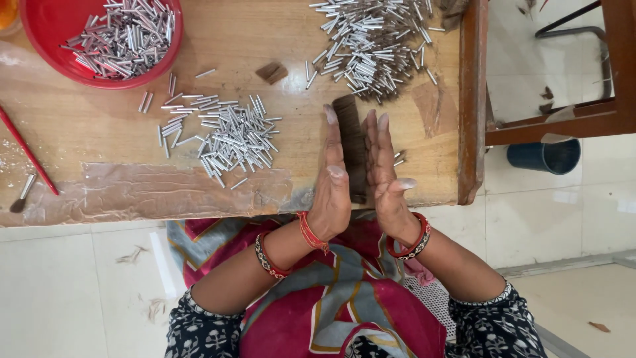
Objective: The person inserts fiber bundles into small metal tubes to assemble industrial brushes.
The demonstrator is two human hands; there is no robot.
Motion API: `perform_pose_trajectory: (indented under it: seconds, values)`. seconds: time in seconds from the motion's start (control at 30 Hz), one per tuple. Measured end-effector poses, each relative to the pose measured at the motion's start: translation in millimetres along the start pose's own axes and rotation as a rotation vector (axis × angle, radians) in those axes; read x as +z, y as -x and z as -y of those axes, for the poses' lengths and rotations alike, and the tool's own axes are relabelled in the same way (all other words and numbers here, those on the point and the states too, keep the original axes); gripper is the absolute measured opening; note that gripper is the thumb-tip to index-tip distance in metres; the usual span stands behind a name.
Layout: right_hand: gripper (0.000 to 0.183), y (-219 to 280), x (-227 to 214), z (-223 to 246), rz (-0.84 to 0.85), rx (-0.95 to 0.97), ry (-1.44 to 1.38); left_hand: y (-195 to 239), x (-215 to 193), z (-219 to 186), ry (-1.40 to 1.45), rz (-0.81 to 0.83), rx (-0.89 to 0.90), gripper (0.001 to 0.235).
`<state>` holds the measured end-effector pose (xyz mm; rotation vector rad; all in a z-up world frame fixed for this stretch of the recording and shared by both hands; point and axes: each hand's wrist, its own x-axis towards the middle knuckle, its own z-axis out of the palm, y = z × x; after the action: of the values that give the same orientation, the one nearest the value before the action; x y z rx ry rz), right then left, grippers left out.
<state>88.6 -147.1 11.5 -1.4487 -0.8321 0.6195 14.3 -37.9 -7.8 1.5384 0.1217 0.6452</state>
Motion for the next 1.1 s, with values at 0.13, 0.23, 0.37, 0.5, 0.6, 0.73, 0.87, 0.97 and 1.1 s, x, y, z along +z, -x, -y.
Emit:
perform_pose_trajectory:
  seconds: [0.13, 0.23, 0.37, 0.5, 0.6, 0.73, 0.87, 0.97, 1.1]
  values:
    - [0.109, 1.1, -1.3, 13.4, 0.017, -0.043, 0.031, -5.8, -12.9, -2.3, 0.053, -0.030, 0.022, 0.086]
    - [0.108, 2.4, -5.1, 26.7, 0.090, -0.044, 0.046, -6.4, -29.9, -14.3, 0.043, -0.021, -0.016, 0.085]
    - [0.079, 5.2, -31.0, 48.2, 0.184, -0.074, 0.467, -8.3, -57.0, -23.8, -0.070, 0.022, -0.074, 0.049]
    - [0.048, 6.7, -42.6, 53.7, 0.193, -0.241, 1.031, -8.1, -75.2, -37.1, -0.273, 0.173, -0.137, 0.029]
    - [0.043, 4.5, -42.0, 52.6, 0.232, -0.271, 1.101, -8.6, -69.0, -40.7, -0.372, 0.324, -0.198, 0.040]
    - [0.037, 2.9, -41.7, 46.1, 0.242, -0.273, 1.133, -6.1, -58.3, -30.0, -0.427, 0.326, 0.038, 0.047]
    - [0.027, -0.5, -40.4, 42.2, 0.238, -0.290, 1.166, -7.5, -51.3, -24.1, -0.480, 0.325, 0.049, 0.043]
    - [0.023, -2.6, -40.1, 38.8, 0.245, -0.294, 1.174, -9.7, -49.4, -23.6, -0.500, 0.327, 0.047, 0.040]
    - [0.021, -5.5, -41.0, 35.0, 0.264, -0.289, 1.142, -12.7, -47.8, -21.8, -0.535, 0.336, 0.031, 0.034]
